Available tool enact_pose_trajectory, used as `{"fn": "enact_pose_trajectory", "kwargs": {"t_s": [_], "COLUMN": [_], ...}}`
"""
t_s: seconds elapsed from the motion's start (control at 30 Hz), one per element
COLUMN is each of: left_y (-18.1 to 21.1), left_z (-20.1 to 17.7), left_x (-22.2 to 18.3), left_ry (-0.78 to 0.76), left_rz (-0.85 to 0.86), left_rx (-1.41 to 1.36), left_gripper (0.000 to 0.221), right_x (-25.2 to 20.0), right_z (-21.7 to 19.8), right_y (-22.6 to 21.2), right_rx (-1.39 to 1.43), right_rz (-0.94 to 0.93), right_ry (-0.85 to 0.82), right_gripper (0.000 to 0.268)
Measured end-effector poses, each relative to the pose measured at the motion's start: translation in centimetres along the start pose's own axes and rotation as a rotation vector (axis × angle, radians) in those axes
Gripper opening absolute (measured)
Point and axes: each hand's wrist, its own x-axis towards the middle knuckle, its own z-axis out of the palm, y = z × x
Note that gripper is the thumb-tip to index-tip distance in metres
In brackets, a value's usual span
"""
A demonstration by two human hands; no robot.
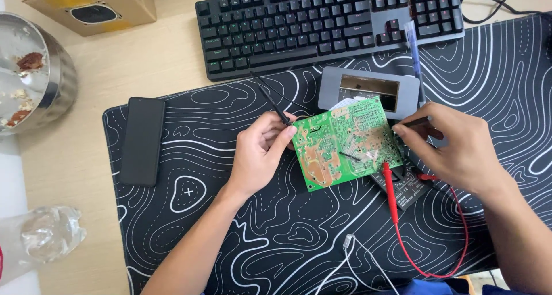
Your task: Using a multimeter to test electrical components and traces on a printed circuit board.
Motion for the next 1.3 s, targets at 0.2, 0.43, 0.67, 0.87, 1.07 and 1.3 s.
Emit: {"fn": "enact_pose_trajectory", "kwargs": {"t_s": [0.2,0.43,0.67,0.87,1.07,1.3], "left_y": [0.0,-0.1,-0.1,0.0,0.3,0.9], "left_z": [0.0,0.0,0.0,0.0,0.0,0.1], "left_x": [0.0,0.0,0.0,0.1,0.1,0.0], "left_ry": [0.002,-0.002,-0.003,-0.002,-0.004,-0.003], "left_rz": [-0.006,0.002,0.005,0.011,0.027,-0.005], "left_rx": [0.006,-0.007,-0.012,-0.015,0.017,0.020], "left_gripper": [0.021,0.021,0.021,0.020,0.019,0.018], "right_x": [0.6,0.3,0.5,0.6,-0.2,-0.5], "right_z": [-0.3,-0.5,-0.9,-1.0,-1.2,-1.5], "right_y": [0.3,0.3,0.3,0.3,1.1,0.9], "right_rx": [0.081,0.010,0.011,0.069,0.126,0.147], "right_rz": [0.043,-0.003,-0.010,-0.017,-0.125,-0.271], "right_ry": [-0.021,-0.033,-0.071,-0.036,0.100,0.168], "right_gripper": [0.016,0.014,0.015,0.022,0.037,0.009]}}
